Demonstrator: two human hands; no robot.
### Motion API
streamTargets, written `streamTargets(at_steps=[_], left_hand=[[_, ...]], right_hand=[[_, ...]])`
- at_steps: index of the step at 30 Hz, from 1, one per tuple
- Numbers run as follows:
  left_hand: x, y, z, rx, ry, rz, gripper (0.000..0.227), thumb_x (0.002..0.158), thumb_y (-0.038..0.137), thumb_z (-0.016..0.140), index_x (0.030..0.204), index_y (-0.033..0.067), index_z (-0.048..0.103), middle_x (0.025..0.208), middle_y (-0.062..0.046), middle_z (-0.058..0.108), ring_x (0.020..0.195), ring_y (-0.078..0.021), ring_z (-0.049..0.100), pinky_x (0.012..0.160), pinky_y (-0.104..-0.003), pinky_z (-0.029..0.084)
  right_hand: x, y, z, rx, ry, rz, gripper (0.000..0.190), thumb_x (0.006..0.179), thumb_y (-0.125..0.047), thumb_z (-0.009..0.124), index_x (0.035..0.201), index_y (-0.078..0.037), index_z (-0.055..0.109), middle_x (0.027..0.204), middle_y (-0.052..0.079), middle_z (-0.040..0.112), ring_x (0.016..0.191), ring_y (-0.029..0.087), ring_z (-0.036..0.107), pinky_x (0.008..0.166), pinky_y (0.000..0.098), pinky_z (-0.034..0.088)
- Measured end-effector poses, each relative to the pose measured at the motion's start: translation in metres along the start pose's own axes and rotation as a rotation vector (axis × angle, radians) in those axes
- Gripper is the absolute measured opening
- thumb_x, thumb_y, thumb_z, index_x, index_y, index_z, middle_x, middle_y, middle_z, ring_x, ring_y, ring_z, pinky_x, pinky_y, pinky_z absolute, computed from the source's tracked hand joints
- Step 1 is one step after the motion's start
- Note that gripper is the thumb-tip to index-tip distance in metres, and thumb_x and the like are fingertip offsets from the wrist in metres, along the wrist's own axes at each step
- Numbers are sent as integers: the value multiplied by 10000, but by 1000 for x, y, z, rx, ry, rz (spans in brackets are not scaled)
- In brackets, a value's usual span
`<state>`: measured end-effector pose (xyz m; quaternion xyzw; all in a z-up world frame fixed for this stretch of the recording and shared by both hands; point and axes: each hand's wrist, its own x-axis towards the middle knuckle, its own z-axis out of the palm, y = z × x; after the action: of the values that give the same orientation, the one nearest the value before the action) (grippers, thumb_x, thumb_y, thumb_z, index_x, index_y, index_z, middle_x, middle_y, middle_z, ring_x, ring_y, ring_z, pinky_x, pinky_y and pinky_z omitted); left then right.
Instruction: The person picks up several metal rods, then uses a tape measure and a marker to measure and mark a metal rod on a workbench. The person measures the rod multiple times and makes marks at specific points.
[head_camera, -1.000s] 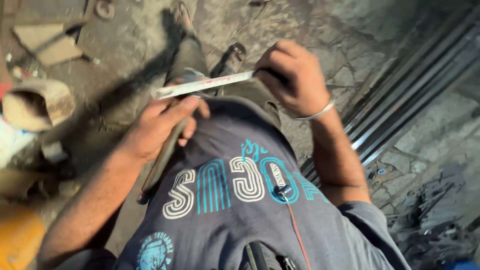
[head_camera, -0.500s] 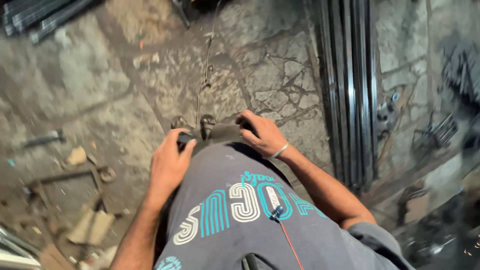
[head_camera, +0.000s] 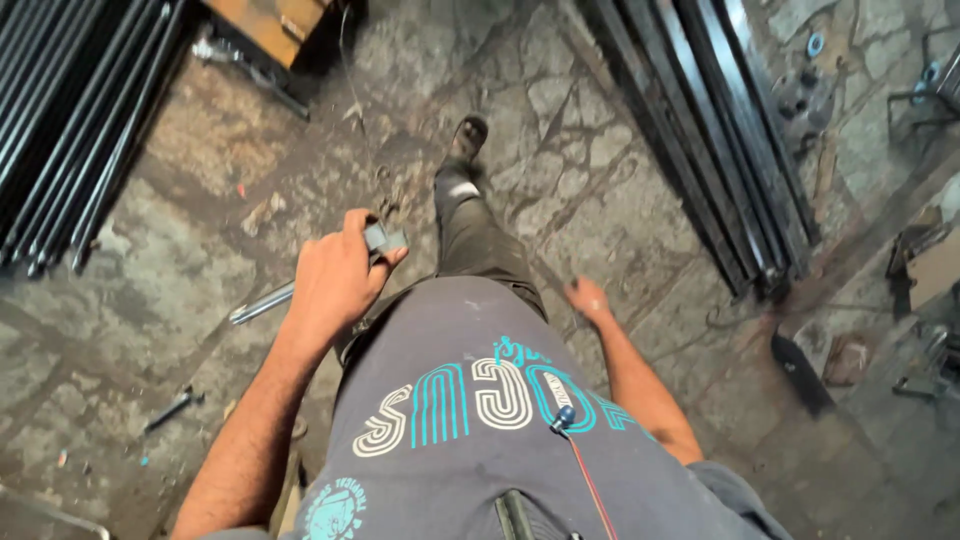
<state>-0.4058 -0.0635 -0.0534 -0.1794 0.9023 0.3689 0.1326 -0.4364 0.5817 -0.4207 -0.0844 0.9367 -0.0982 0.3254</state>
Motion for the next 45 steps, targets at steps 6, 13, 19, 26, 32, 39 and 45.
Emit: streamTargets(at_steps=[6, 13, 19, 26, 32, 39, 45], left_hand=[[132, 54, -11, 40, 25, -149, 587, 926, 534, 650, 1189, 22, 539, 891, -249, 722, 868, -458, 692, 719, -559, 520], [274, 134, -80, 219, 51, -208, 685, 936, 674, 556, 1106, 10, 567, 919, -262, 727, 865, -488, 694, 722, -587, 542], [390, 162, -127, 300, 10, -185, 741, 977, 706, 480, 1029, -25, 587, 822, -269, 725, 796, -479, 707, 695, -575, 554], [567, 151, -184, 270, 114, -98, 694, 1049, 666, 431, 1056, -9, 590, 827, -281, 710, 799, -496, 690, 677, -589, 531], [703, 167, -263, 91, 273, -132, 629, 1028, 632, 511, 1070, 7, 556, 839, -292, 700, 809, -510, 674, 674, -599, 517], [852, 204, -368, 43, 274, 53, 597, 1035, 593, 567, 1085, -2, 535, 851, -270, 698, 820, -501, 663, 672, -584, 506], [1020, 195, -415, 147, 257, 170, 554, 1065, 540, 606, 1018, -9, 547, 842, -252, 696, 800, -481, 662, 663, -571, 506]], right_hand=[[69, 96, -33, 653, -219, -394, 274, 914, -306, 702, 906, -33, 674, 875, 189, 701, 796, 322, 665, 699, 472, 516], [350, -8, -169, 67, -131, 197, 581, 845, -500, 711, 1125, 10, 711, 1124, 272, 721, 1068, 411, 688, 907, 483, 530], [528, -217, -349, 466, 160, -162, 474, 868, -480, 695, 1090, -63, 734, 1047, 174, 772, 995, 324, 744, 888, 412, 564], [607, -278, -416, 295, 100, -169, 441, 869, -464, 711, 1090, -83, 716, 956, 182, 750, 905, 345, 721, 800, 431, 553], [688, -152, -395, -285, -236, -154, 604, 805, -565, 774, 1088, -33, 739, 1143, 273, 687, 1131, 441, 613, 1000, 509, 450], [784, -241, -483, 264, -136, 196, 448, 830, -455, 752, 1031, -54, 763, 976, 176, 781, 910, 305, 741, 832, 416, 560], [880, -424, -562, 346, -113, 67, 374, 849, -408, 744, 1001, -67, 766, 923, 137, 777, 860, 266, 738, 798, 395, 560]])
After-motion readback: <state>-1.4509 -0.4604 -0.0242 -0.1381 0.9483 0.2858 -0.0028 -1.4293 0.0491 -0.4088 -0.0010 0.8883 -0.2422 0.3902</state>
